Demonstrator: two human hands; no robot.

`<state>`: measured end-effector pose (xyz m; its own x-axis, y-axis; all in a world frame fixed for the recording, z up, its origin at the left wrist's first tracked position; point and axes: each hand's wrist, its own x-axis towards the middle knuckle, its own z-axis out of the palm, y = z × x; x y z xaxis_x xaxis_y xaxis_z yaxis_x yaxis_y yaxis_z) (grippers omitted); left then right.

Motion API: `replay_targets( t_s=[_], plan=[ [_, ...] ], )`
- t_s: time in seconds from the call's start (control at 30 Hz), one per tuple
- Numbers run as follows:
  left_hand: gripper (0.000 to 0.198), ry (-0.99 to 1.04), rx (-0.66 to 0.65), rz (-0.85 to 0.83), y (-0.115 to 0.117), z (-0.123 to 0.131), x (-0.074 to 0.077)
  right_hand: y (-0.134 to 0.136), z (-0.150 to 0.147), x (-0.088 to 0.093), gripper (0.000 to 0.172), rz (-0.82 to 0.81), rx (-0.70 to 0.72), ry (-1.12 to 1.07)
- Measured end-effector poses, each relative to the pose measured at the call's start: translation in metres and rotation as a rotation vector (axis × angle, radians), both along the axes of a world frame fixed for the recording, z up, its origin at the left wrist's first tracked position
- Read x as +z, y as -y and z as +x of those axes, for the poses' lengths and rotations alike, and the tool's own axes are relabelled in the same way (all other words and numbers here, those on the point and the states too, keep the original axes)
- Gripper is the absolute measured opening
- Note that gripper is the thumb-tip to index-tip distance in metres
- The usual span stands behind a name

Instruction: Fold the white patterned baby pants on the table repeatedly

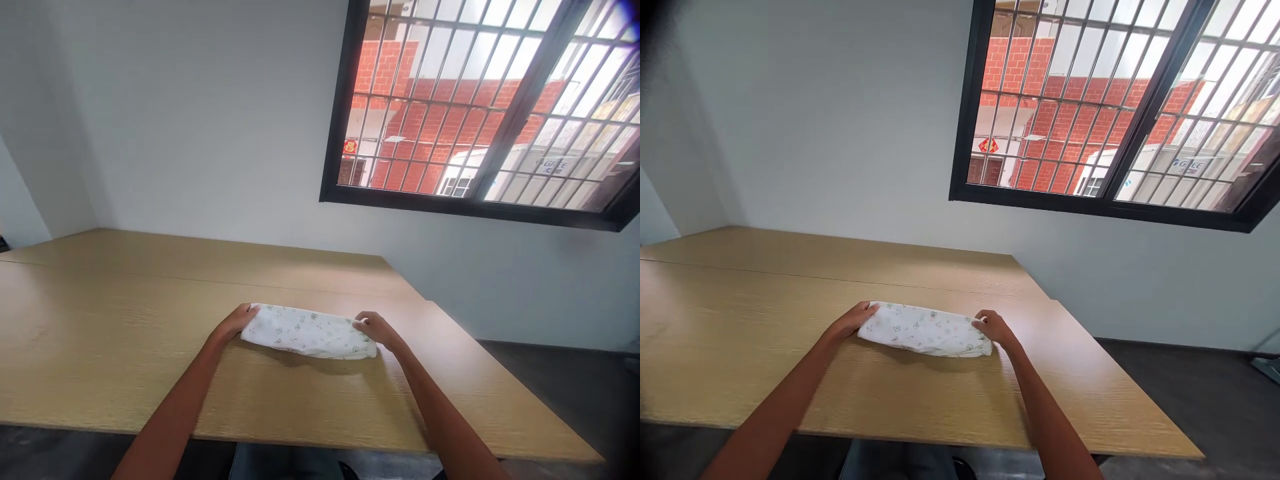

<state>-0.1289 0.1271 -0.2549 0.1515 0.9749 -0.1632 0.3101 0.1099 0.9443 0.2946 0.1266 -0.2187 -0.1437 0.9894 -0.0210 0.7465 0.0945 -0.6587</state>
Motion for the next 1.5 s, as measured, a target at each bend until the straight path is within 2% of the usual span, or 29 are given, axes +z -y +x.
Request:
replay_targets(
  t_s=[0.07, 0.23, 0.33, 0.4, 0.5, 0.57, 0.63, 0.7, 0.73, 0.77, 0.87, 0.93, 1.03, 1.13, 1.33, 1.5],
  plan=[
    [0.062, -0.089, 0.02, 0.015, 0.002, -0.003, 0.002, -0.006, -0.004, 0.002, 0.021, -0.022, -0.017, 0.026],
    [0.036, -0.498, 0.144, 0.127, 0.0, -0.008, 0.004, -0.006, -0.021, 0.001, 0.015, 0.049, -0.082, 0.135],
    [0.032, -0.612, 0.132, 0.121, 0.0, -0.011, 0.01, 0.001, -0.03, 0.004, 0.016, 0.117, -0.101, 0.208],
    [0.038, -0.666, 0.132, 0.062, 0.006, -0.008, 0.019, 0.009, -0.039, 0.012, 0.019, 0.19, -0.125, 0.326],
    [0.048, -0.867, 0.212, 0.065, 0.025, 0.015, 0.036, 0.023, -0.061, 0.025, 0.019, 0.361, -0.134, 0.626],
    [0.053, -0.973, 0.262, 0.223, 0.039, 0.045, 0.045, 0.028, -0.085, 0.028, 0.017, 0.448, -0.088, 0.632],
    [0.06, -0.944, 0.162, 0.351, 0.047, 0.079, 0.049, 0.029, -0.113, 0.022, 0.014, 0.488, 0.016, 0.456],
    [0.068, -0.842, -0.105, 0.324, 0.048, 0.11, 0.044, 0.025, -0.14, 0.006, 0.017, 0.499, 0.165, 0.223],
    [0.074, -0.813, -0.19, 0.271, 0.046, 0.12, 0.038, 0.022, -0.152, -0.004, 0.018, 0.465, 0.259, 0.149],
    [0.079, -0.805, -0.243, 0.217, 0.043, 0.127, 0.032, 0.019, -0.161, -0.014, 0.019, 0.415, 0.314, 0.133],
    [0.081, -0.85, -0.274, 0.156, 0.033, 0.13, 0.014, 0.012, -0.175, -0.036, 0.016, 0.382, 0.297, 0.152],
    [0.078, -0.873, -0.273, 0.192, 0.029, 0.124, 0.007, 0.013, -0.174, -0.042, 0.018, 0.393, 0.285, 0.17],
    [0.071, -0.877, -0.234, 0.228, 0.028, 0.114, 0.003, 0.018, -0.165, -0.04, 0.035, 0.359, 0.314, 0.221],
    [0.066, -0.882, -0.196, 0.249, 0.03, 0.104, 0.0, 0.022, -0.153, -0.036, 0.05, 0.279, 0.346, 0.368],
    [0.075, -0.9, -0.084, 0.285, 0.044, 0.077, -0.006, 0.023, -0.125, -0.036, 0.06, 0.293, 0.417, 0.53],
    [0.081, -0.914, -0.038, 0.262, 0.05, 0.062, -0.005, 0.025, -0.096, -0.033, 0.066, 0.266, 0.351, 0.592]
  ],
)
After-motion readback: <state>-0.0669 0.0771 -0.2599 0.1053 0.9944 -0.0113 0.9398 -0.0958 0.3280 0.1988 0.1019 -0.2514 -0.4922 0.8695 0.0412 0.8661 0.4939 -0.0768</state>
